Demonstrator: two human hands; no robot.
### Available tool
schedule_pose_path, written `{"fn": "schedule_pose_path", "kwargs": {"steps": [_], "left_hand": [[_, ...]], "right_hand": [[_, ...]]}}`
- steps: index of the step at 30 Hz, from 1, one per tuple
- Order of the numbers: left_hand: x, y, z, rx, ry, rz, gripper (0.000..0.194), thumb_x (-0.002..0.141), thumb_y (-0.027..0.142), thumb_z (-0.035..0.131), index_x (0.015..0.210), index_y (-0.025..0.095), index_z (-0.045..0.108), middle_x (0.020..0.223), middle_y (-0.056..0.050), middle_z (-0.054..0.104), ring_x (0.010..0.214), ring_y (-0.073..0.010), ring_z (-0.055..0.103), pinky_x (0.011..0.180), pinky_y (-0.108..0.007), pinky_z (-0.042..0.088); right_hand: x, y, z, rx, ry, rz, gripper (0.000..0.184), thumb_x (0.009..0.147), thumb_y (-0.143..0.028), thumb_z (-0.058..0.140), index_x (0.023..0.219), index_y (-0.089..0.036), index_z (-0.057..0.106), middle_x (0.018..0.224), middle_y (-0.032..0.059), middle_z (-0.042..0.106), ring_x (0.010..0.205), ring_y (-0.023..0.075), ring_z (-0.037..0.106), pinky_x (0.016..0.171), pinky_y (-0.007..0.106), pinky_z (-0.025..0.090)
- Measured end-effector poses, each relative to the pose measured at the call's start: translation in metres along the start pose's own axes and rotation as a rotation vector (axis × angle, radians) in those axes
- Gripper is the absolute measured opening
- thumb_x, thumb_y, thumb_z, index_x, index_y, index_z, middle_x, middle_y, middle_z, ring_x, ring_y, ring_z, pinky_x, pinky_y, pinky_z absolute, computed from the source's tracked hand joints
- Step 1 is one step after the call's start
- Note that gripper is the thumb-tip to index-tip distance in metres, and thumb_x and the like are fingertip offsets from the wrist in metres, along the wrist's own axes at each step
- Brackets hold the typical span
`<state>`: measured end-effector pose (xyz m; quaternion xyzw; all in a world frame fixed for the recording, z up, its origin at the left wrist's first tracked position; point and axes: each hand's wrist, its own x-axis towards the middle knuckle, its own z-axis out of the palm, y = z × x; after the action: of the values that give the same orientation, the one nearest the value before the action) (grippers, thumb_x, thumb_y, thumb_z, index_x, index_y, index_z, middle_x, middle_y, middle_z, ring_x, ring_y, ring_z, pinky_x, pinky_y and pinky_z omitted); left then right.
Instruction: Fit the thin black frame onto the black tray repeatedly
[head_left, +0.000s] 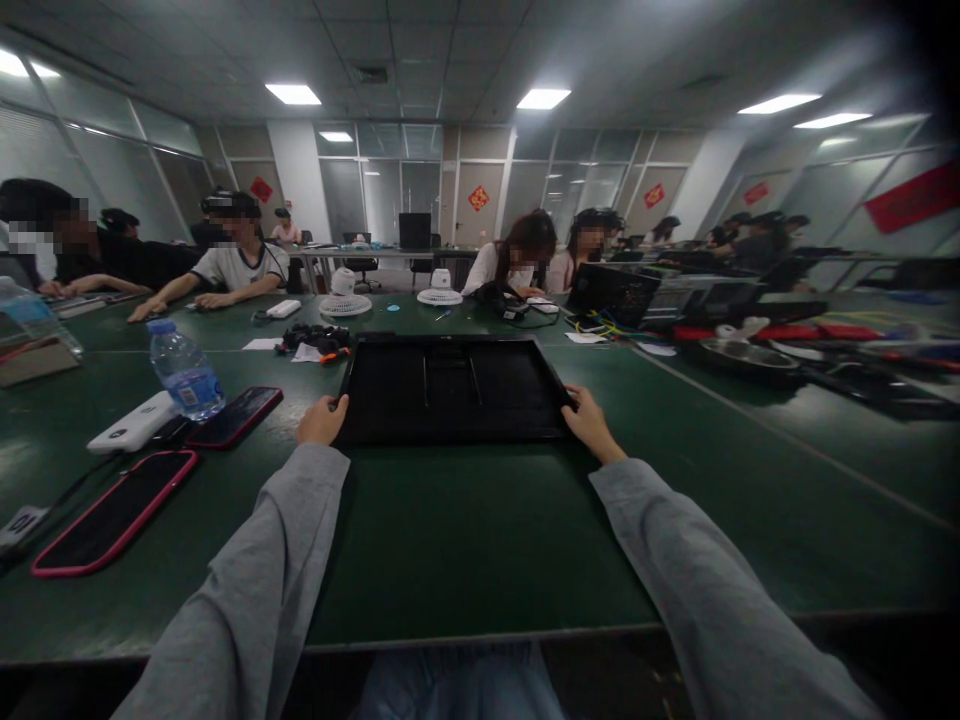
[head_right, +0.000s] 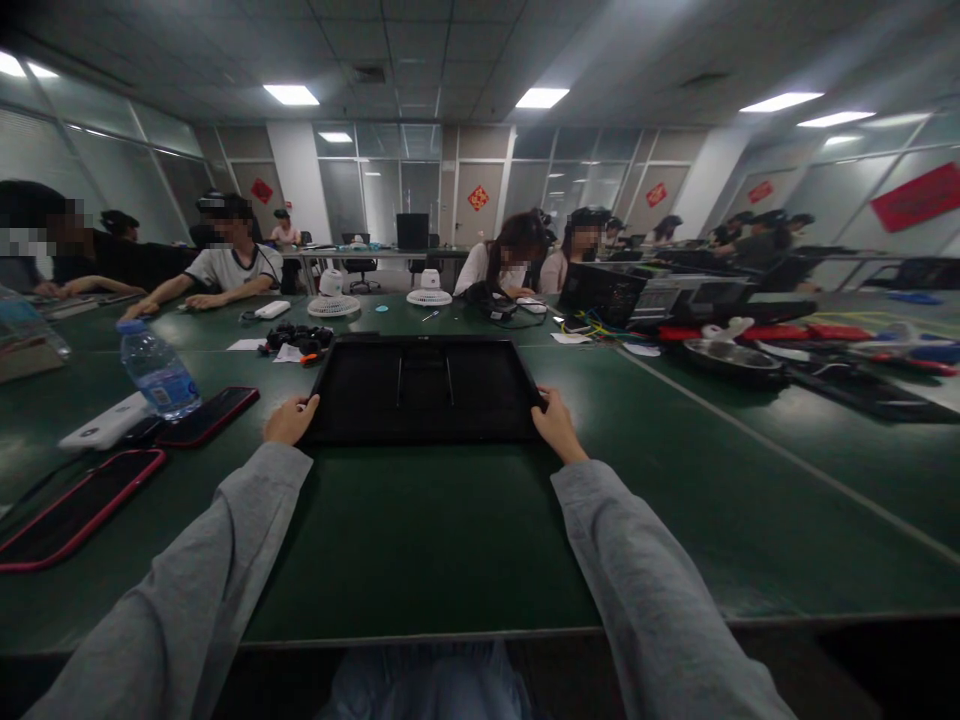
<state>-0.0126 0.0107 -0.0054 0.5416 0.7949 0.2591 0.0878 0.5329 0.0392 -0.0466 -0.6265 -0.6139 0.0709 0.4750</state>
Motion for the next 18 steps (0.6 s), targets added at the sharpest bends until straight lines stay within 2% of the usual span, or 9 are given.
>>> {"fn": "schedule_pose_path", "kwargs": {"steps": [5, 9, 13, 15, 18], "left_hand": [[-0.002, 0.001, -0.002, 0.010, -0.011, -0.008, 0.059, 0.091, 0.066, 0.036, 0.117, 0.023, 0.067, 0.122, -0.015, 0.069, 0.115, -0.0340, 0.063, 0.092, -0.044, 0.046], [-0.006, 0.002, -0.006, -0.019, -0.003, -0.005, 0.059, 0.090, 0.067, 0.038, 0.117, 0.025, 0.067, 0.119, -0.013, 0.071, 0.114, -0.0329, 0.063, 0.091, -0.043, 0.046], [-0.013, 0.005, -0.010, -0.026, 0.008, -0.007, 0.055, 0.092, 0.064, 0.038, 0.116, 0.025, 0.068, 0.115, -0.012, 0.072, 0.110, -0.0324, 0.064, 0.090, -0.043, 0.046], [-0.020, 0.010, -0.012, -0.002, 0.081, 0.026, 0.050, 0.094, 0.057, 0.041, 0.120, 0.024, 0.066, 0.116, -0.013, 0.071, 0.112, -0.0320, 0.062, 0.095, -0.045, 0.044], [-0.036, 0.028, -0.012, 0.110, 0.330, 0.142, 0.043, 0.095, 0.038, 0.045, 0.133, 0.022, 0.058, 0.131, -0.015, 0.062, 0.125, -0.0315, 0.051, 0.106, -0.053, 0.033]], "right_hand": [[0.002, 0.005, 0.002, 0.034, 0.002, 0.011, 0.054, 0.071, -0.025, 0.053, 0.125, -0.019, 0.056, 0.107, 0.0115, 0.071, 0.100, 0.0268, 0.068, 0.091, 0.047, 0.053], [0.003, 0.002, 0.003, 0.059, -0.005, 0.052, 0.049, 0.078, -0.034, 0.054, 0.124, -0.018, 0.056, 0.106, 0.0129, 0.070, 0.098, 0.0274, 0.067, 0.090, 0.048, 0.053], [-0.001, -0.012, -0.002, -0.073, 0.034, 0.043, 0.043, 0.086, -0.036, 0.048, 0.122, -0.016, 0.058, 0.110, 0.0180, 0.067, 0.104, 0.0300, 0.064, 0.095, 0.050, 0.049], [-0.006, -0.027, -0.005, -0.250, 0.159, -0.002, 0.042, 0.089, -0.033, 0.045, 0.123, -0.013, 0.057, 0.119, 0.0220, 0.062, 0.114, 0.0333, 0.057, 0.099, 0.054, 0.043], [-0.018, -0.060, -0.002, -0.471, 0.380, -0.045, 0.043, 0.091, -0.027, 0.042, 0.129, -0.009, 0.054, 0.133, 0.0244, 0.052, 0.129, 0.0364, 0.043, 0.104, 0.058, 0.034]]}}
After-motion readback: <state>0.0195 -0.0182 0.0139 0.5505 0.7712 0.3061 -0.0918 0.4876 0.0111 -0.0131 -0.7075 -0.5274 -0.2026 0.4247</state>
